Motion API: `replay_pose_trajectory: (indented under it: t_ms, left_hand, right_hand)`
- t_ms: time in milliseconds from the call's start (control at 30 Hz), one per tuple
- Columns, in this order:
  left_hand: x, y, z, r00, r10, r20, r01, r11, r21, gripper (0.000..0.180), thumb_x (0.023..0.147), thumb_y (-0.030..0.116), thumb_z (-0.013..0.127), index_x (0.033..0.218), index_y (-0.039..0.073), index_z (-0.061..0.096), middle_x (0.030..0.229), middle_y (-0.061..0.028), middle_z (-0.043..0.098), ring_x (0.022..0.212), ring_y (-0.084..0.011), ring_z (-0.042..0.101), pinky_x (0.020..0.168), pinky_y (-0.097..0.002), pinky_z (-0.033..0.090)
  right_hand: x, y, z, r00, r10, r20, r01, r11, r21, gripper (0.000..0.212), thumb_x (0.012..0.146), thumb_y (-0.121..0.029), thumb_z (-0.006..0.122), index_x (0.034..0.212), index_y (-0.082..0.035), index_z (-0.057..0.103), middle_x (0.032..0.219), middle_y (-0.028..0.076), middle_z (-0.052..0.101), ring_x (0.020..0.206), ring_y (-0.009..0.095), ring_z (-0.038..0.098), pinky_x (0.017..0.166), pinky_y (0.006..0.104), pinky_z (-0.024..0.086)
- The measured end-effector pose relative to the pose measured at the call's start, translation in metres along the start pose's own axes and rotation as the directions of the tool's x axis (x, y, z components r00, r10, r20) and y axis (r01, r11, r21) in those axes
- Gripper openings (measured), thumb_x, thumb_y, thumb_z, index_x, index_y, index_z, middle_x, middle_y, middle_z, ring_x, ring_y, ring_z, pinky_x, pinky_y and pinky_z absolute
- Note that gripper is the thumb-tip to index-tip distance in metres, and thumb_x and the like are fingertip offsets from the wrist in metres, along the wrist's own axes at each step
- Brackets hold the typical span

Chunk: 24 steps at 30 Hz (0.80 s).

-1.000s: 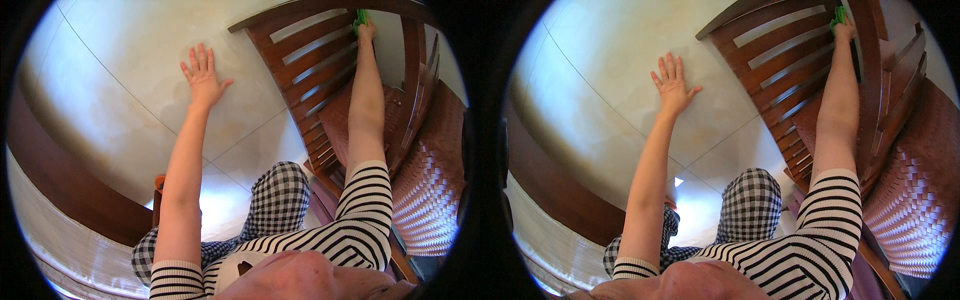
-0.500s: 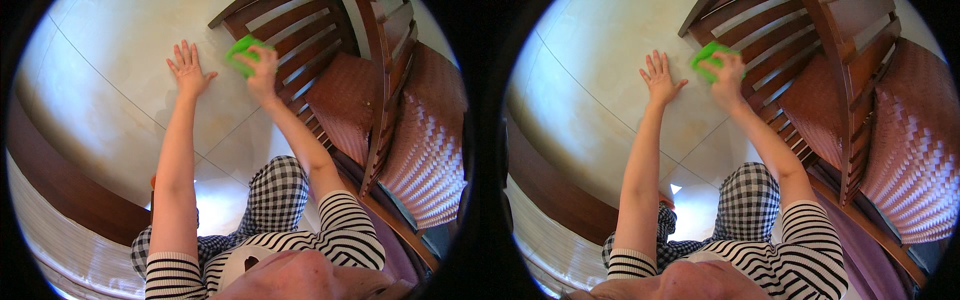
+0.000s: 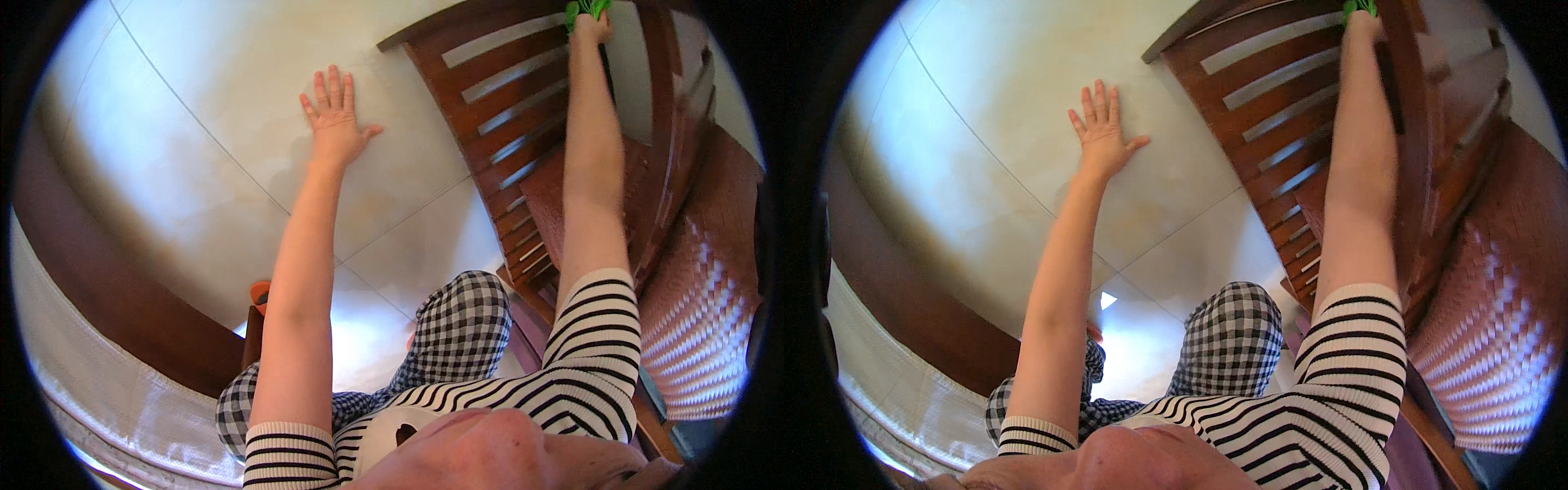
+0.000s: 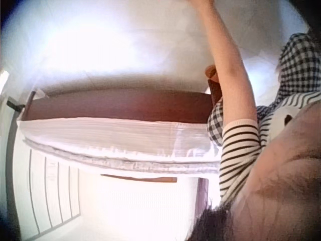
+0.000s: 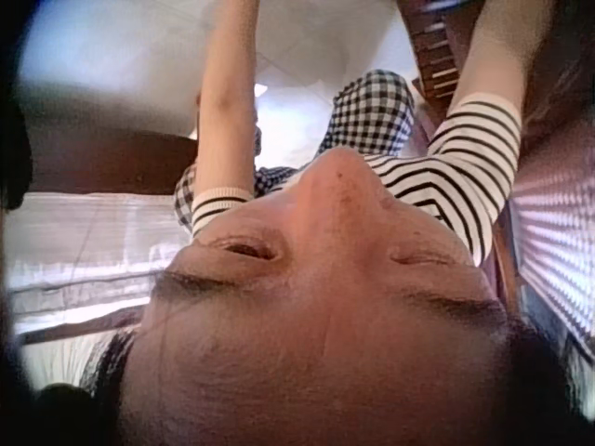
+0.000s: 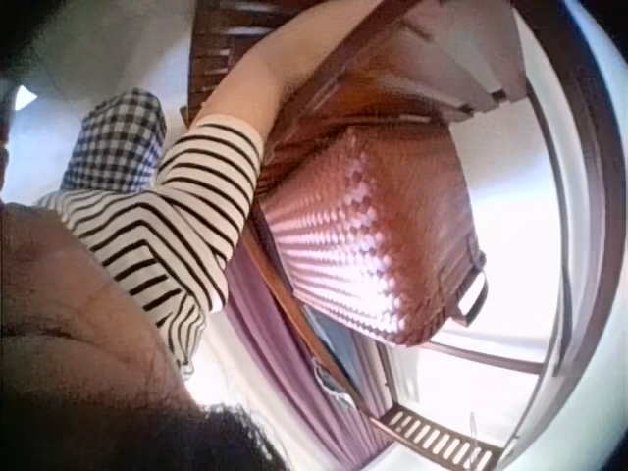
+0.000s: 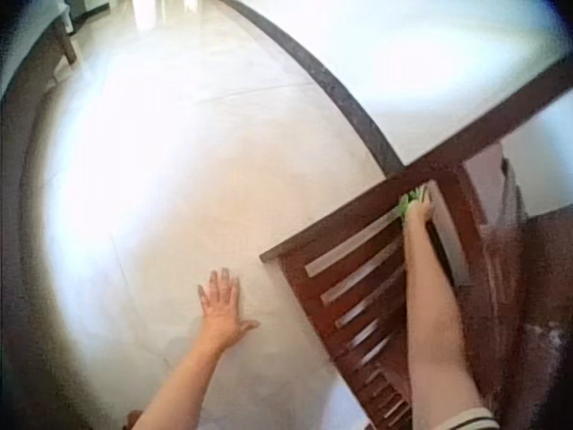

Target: The person wipes a wooden bedside table, a window sill, and a wooden clothes rack using a green cloth. The person moves a hanger and a laundry basket to reach the rack surfaces.

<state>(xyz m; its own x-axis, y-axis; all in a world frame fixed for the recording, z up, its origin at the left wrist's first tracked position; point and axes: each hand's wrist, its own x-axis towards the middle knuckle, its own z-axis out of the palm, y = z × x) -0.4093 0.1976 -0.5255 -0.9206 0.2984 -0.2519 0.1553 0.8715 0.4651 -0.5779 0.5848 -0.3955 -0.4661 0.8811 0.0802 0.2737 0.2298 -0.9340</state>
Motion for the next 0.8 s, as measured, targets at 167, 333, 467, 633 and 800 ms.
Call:
replay_pose_trajectory:
  t_ms: [167,333,467,633,800]
  left_hand:
    - [-0.008,0.020,-0.007,0.999,0.040,-0.010,-0.040,0.999,-0.016,0.115,0.070,0.056,0.074,0.153,0.009,0.009,0.160,-0.0115,-0.005,0.147,-0.0334,-0.010,0.113,-0.0627,-0.003]
    - [-0.017,0.024,-0.004,1.000,0.011,0.027,-0.011,1.000,-0.014,0.115,0.070,0.054,0.075,0.153,0.009,0.010,0.160,-0.0109,-0.003,0.147,-0.0337,-0.009,0.113,-0.0630,-0.002]
    - [-0.019,0.011,0.002,1.000,-0.017,0.025,0.017,1.000,-0.017,0.117,0.069,0.054,0.076,0.153,0.009,0.010,0.160,-0.0112,-0.004,0.147,-0.0340,-0.008,0.112,-0.0631,-0.002]
    - [-0.015,-0.013,0.015,0.998,-0.057,0.013,0.057,0.998,0.021,0.115,0.069,0.054,0.076,0.153,0.009,0.012,0.160,-0.0115,-0.003,0.147,-0.0348,-0.007,0.112,-0.0633,-0.001]
    - [-0.010,-0.027,0.024,0.997,-0.068,0.045,0.066,0.997,0.037,0.113,0.070,0.053,0.076,0.153,0.008,0.013,0.160,-0.0127,-0.002,0.147,-0.0349,-0.007,0.112,-0.0631,-0.001]
  right_hand:
    - [0.065,-0.010,-0.020,0.955,-0.045,0.294,0.226,0.754,-0.616,0.057,0.092,-0.024,0.053,0.145,-0.013,0.038,0.148,0.024,0.030,0.134,0.040,0.034,0.112,0.0528,0.028]
    - [0.031,0.028,-0.023,0.876,-0.323,0.359,0.483,0.567,-0.667,0.051,0.082,-0.012,0.062,0.129,-0.003,0.047,0.126,0.026,0.045,0.117,0.040,0.043,0.100,0.0501,0.038]
    - [-0.118,0.067,-0.019,0.643,-0.628,0.438,0.766,0.530,-0.364,0.047,0.068,0.011,0.055,0.114,0.002,0.058,0.115,0.024,0.051,0.110,0.036,0.043,0.098,0.0451,0.034]
    - [-0.269,0.061,-0.005,0.450,-0.645,0.617,0.806,0.591,0.030,0.035,0.064,0.003,0.053,0.090,-0.010,0.072,0.109,0.004,0.066,0.110,0.031,0.048,0.096,0.0424,0.035]
    - [-0.248,0.067,-0.010,0.267,-0.372,0.889,0.183,0.925,0.332,0.035,0.064,0.010,0.047,0.085,-0.004,0.071,0.095,0.009,0.070,0.096,0.024,0.059,0.090,0.0325,0.044]
